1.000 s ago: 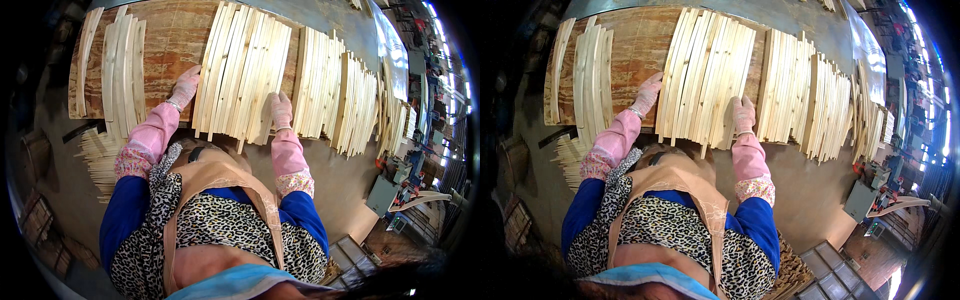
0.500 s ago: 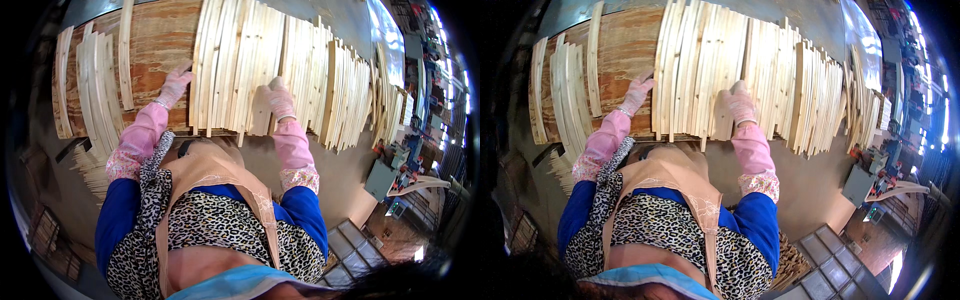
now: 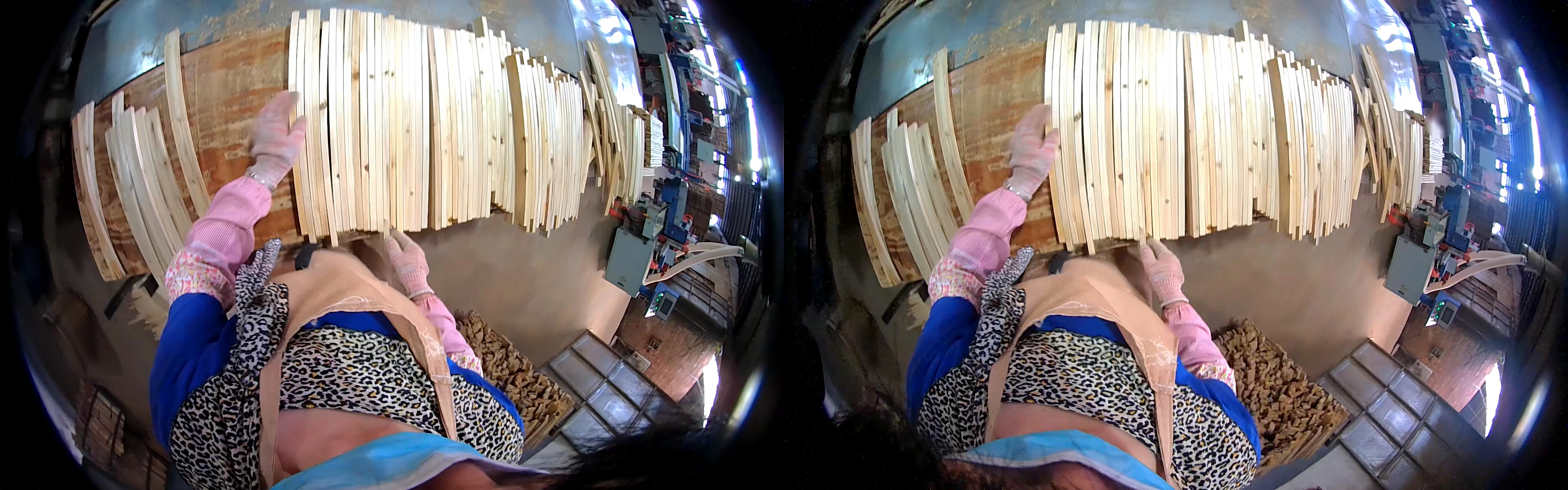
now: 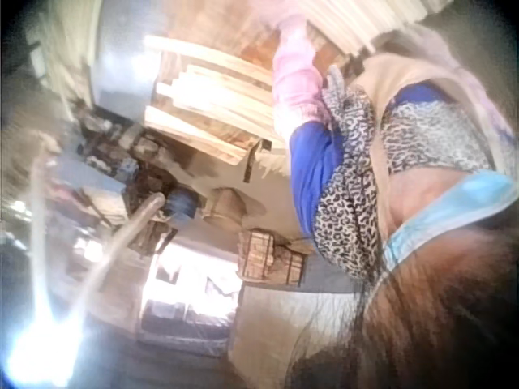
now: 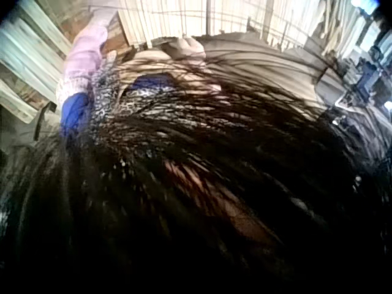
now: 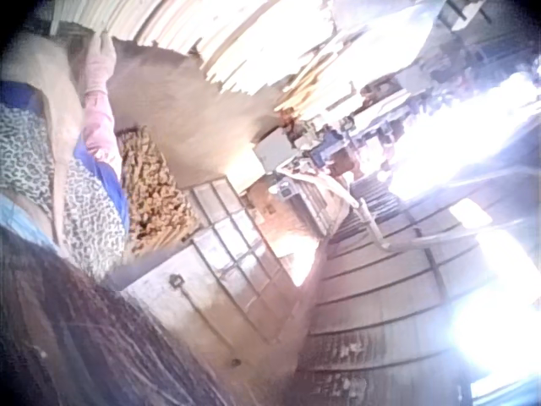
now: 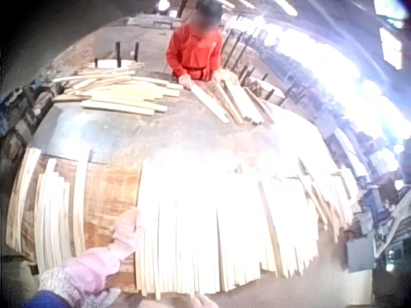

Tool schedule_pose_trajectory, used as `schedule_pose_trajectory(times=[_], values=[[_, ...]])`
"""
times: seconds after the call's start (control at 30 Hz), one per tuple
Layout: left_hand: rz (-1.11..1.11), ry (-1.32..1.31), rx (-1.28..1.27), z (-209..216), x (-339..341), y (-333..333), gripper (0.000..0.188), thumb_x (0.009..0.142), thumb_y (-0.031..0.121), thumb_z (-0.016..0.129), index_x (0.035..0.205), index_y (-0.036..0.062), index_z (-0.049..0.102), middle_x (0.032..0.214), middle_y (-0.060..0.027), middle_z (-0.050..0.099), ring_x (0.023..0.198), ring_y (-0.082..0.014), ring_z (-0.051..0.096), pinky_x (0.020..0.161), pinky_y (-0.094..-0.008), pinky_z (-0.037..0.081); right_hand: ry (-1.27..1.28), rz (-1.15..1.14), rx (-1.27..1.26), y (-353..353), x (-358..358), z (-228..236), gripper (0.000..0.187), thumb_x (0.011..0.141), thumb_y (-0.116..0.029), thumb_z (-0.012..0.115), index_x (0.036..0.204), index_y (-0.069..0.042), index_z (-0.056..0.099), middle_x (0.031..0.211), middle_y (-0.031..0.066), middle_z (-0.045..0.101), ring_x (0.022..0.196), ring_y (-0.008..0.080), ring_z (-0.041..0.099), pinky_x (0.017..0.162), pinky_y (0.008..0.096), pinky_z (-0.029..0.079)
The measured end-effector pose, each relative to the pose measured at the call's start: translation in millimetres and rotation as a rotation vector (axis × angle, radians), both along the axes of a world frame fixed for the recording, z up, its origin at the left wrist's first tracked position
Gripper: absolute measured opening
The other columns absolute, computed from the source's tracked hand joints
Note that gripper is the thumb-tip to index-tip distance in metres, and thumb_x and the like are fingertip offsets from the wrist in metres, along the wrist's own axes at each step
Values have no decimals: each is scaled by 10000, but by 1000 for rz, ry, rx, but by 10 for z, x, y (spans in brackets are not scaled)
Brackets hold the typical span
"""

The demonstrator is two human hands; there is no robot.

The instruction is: The person repeatedly picks up thin wooden strips from a pile on a workbench and arranges them into neat vertical stacks. They handle the strips one at a time or in small groups, aligning them side by side and occasionally adjusting the stacks to keep them even. The process continues throughout the clip, with the person consistently building up organized piles of the wooden pieces.

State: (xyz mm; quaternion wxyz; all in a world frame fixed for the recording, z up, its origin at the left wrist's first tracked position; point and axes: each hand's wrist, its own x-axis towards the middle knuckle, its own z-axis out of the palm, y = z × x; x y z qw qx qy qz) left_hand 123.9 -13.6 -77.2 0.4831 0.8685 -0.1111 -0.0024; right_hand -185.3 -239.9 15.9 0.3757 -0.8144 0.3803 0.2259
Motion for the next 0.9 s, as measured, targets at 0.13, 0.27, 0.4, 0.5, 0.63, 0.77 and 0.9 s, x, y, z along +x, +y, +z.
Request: schedule_pose_trajectory(times=[0.13,0.27,0.4,0.5,0.63,0.77,0.9], values=[[-276,-48,531,892,784,-828,556,996,356,624,1505,145,545,1597,-118,473,1502,-313,388,1272,-426,274,14,-31,-9,126,70,62,629,961,-540,586,1463,-161,587,1260,233,710,1192,432,658,1010,495,515],[-292,-154,756,807,1547,-1556,579,1046,453,500,1562,190,486,1665,-119,373,1541,-323,325,1297,-424,182,140,-201,107,256,186,119,688,961,-522,617,1486,-84,549,1296,249,692,1228,415,646,1034,474,503],[-413,-56,836,797,2191,-2012,473,1059,422,448,1372,133,652,1445,-124,605,1380,-292,519,1226,-447,310,54,-409,172,366,3,-96,709,985,-409,656,1529,11,481,1409,257,635,1306,354,623,1088,403,480],[-507,66,835,761,2363,-1984,385,1035,350,513,1146,70,752,1213,-102,725,1201,-270,632,1132,-450,413,-126,-593,318,456,-97,-321,710,989,-336,675,1536,57,449,1474,238,596,1349,315,596,1103,374,467],[-770,-277,819,949,2137,-1831,363,1012,350,554,1143,94,776,1214,-77,686,1229,-265,586,1151,-440,390,-284,-784,478,546,-5,-323,696,997,-265,675,1561,47,412,1326,166,595,1159,229,560,957,319,462],[-805,-247,733,943,1887,-1678,337,989,350,591,1095,107,799,1265,-52,657,1292,-261,515,1155,-437,360,-316,-634,404,429,5,-602,703,993,-231,680,1603,-39,387,1064,75,648,854,149,569,740,281,483],[-703,-238,662,941,1767,-1663,338,970,369,629,1118,108,784,1283,-73,664,1278,-285,538,1116,-446,384,-142,-526,276,419,207,-360,762,940,-418,695,1598,-137,434,1401,215,654,1272,337,642,1072,392,479]])
